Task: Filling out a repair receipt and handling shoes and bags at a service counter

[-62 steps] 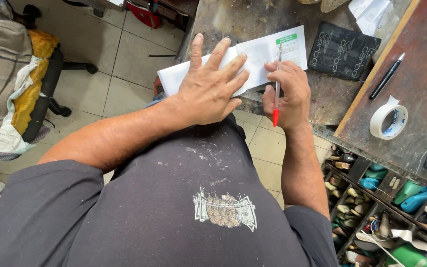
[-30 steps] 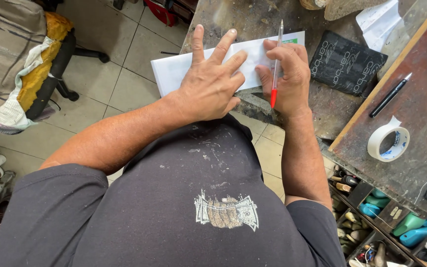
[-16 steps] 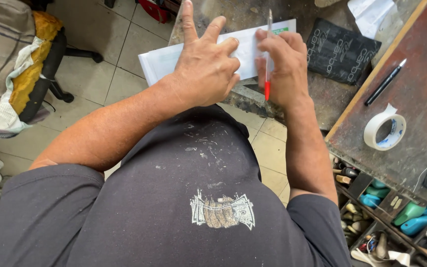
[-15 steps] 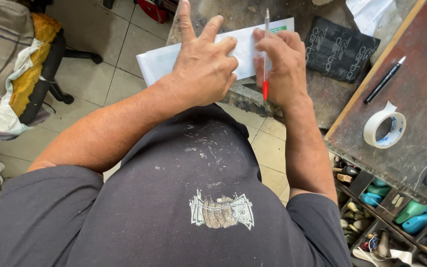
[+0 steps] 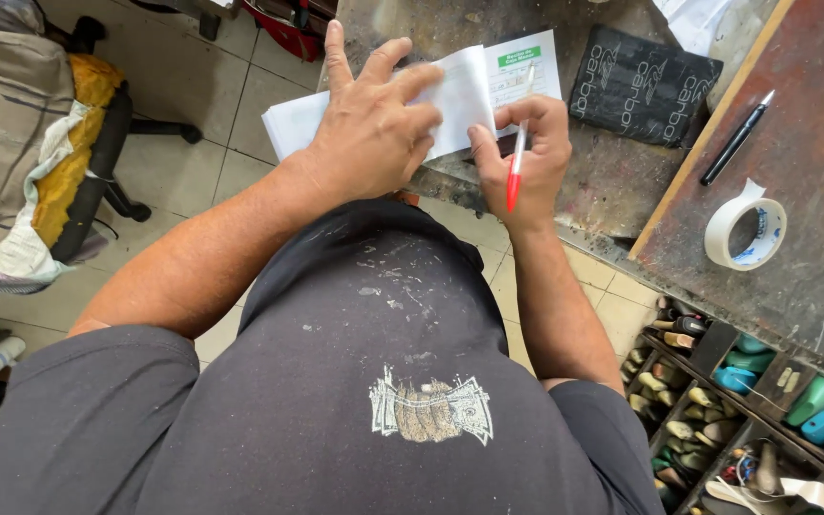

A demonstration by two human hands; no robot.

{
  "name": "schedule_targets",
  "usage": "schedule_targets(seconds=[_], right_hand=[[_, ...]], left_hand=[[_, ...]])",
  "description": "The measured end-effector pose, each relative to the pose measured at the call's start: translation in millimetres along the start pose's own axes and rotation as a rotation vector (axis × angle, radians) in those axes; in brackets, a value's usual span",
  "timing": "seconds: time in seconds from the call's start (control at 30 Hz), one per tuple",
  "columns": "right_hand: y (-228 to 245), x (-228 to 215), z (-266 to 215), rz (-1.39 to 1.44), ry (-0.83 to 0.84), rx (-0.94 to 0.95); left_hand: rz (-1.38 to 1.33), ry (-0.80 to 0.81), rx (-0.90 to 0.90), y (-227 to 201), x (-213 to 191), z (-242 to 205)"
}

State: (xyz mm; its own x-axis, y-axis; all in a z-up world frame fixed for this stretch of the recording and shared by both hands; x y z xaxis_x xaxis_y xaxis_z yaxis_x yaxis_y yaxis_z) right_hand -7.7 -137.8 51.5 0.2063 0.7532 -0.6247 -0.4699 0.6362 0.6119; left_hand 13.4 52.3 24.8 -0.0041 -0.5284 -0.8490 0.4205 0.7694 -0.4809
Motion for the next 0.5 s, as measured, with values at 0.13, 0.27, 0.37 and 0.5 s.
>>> schedule_targets(seconds=[0.13, 0.27, 0.37, 0.5], right_hand=[[16.5, 16.5, -4.4, 0.416, -0.096, -0.166], [44.1, 35.6, 1.0, 0.473, 0.039, -0.368], [55.4, 44.7, -3.9, 0.5, 0.176, -0.4], [49.7, 42.0, -12.0, 0.434, 0.115, -0.353]], left_hand=[[-0.109, -0.007, -0.145, 1.8, -35.6, -0.8], [-0.205, -0.067, 0.058, 4.7, -70.9, 2.2], [-0.281, -0.002, 0.222, 11.6, -70.0, -1.0], [-0.2, -0.006, 0.221, 25.5, -57.0, -10.3]])
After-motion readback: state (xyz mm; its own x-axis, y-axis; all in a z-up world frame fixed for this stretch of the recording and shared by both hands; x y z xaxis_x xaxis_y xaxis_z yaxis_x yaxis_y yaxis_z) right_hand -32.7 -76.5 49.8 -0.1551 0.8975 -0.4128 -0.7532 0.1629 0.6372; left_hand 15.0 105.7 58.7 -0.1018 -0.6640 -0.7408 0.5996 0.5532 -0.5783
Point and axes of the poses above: each hand's wrist, its own z-axis towards the middle knuckle, its own x-axis out of the palm, y = z × x, the point moved 4 cm from there along z, towards the middle knuckle, and after that the axes turned 13 degrees about -x, right-handed, at the moved point
